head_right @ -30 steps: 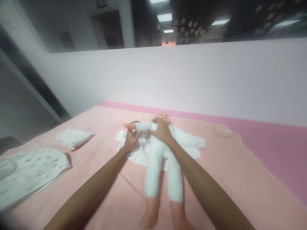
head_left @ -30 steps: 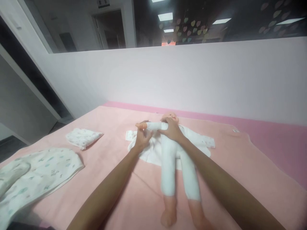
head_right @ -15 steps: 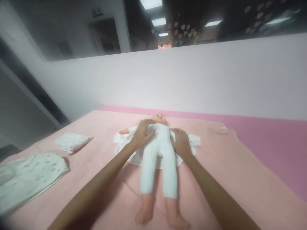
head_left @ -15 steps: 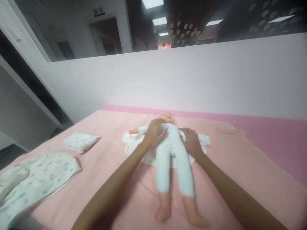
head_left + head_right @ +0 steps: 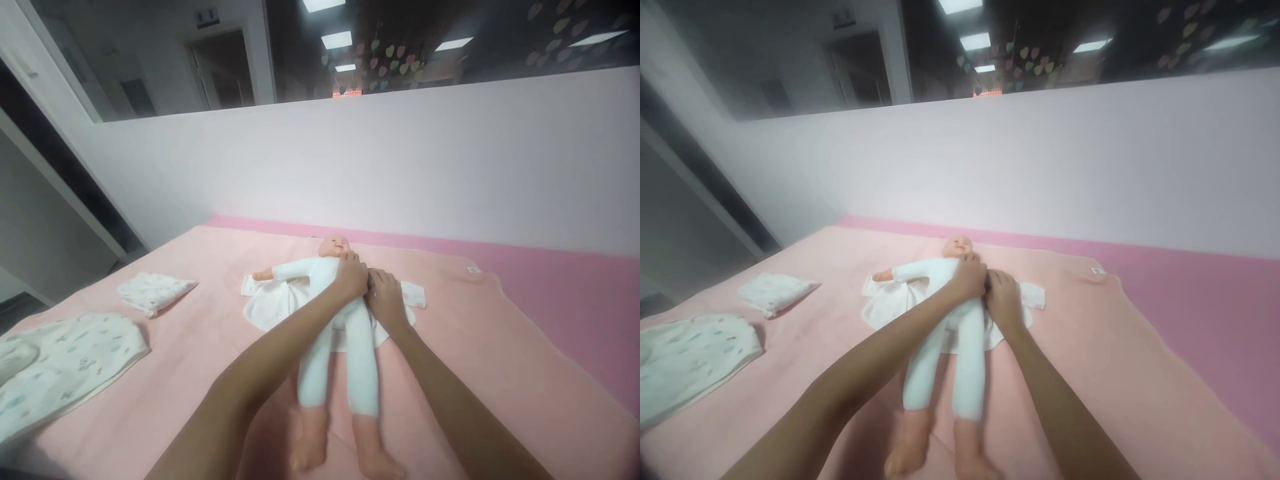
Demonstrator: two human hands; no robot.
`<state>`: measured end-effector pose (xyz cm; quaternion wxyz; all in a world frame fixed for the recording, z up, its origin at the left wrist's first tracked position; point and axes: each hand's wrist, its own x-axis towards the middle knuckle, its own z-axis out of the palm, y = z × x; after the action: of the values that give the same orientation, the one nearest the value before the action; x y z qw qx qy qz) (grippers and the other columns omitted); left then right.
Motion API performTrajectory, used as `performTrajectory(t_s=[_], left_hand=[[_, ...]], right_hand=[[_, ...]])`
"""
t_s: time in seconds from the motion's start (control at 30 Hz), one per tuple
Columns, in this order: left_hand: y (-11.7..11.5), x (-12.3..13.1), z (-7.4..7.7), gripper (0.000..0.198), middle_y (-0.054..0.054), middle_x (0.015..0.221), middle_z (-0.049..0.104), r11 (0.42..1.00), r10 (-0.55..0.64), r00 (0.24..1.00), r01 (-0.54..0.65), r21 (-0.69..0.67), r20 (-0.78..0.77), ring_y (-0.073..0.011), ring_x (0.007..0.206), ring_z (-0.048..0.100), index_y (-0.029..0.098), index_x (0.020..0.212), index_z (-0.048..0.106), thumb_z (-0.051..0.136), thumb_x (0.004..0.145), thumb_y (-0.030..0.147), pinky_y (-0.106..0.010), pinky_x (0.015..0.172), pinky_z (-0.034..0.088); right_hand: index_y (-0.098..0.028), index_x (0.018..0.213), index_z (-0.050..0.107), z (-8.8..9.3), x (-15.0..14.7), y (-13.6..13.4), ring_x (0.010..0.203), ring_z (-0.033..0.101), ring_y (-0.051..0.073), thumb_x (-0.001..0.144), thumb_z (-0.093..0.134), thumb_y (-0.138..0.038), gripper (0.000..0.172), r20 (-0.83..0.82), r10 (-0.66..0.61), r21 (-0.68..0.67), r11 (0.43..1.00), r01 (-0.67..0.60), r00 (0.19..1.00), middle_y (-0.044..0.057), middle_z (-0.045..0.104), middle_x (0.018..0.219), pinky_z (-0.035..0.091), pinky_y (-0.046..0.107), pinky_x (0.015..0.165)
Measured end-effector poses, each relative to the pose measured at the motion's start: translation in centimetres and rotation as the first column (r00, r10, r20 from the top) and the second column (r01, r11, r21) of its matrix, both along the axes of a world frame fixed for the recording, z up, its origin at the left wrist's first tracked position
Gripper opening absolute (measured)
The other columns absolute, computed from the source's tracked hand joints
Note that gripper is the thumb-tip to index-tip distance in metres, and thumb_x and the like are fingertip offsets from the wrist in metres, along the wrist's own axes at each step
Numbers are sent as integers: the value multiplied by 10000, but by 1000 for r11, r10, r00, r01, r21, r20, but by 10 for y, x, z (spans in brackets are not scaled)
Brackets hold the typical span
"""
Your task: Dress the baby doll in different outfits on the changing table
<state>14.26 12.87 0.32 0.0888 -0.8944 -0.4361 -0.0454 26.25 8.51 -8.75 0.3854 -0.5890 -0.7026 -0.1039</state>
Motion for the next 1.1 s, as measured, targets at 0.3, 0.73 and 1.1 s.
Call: performTrajectory(t_s=[0.3,0.73,1.1], left_hand=[[-3,-45,-5,397,-137,1151,632,993,5,945,-42,106,327,-321,1170,511,144,1067,655,740,774,398,-452,1009,395],[2,-95,-5,366,-67,1113,637,994,-61,676,-26,107,734,-295,1136,556,221,1049,607,787,739,292,-454,1073,417],[4,-109,-5,372,-74,1177,647,998,-10,547,-45,42,837,-290,1191,564,222,1113,624,752,764,224,-470,1107,409]], right_hand=[[-187,1363,575,1,-1,-7,1164,562,306,902,448,-87,489,-156,-103,-11,995,103,982,111,674,1294,410,458,1034],[-175,1244,633,-13,15,0,1126,562,311,904,381,-111,427,-216,-136,-93,989,118,967,137,667,1156,446,447,969],[-177,1168,635,-17,15,2,990,576,311,924,420,-164,326,-190,-193,-146,975,166,963,127,671,1048,444,405,825]])
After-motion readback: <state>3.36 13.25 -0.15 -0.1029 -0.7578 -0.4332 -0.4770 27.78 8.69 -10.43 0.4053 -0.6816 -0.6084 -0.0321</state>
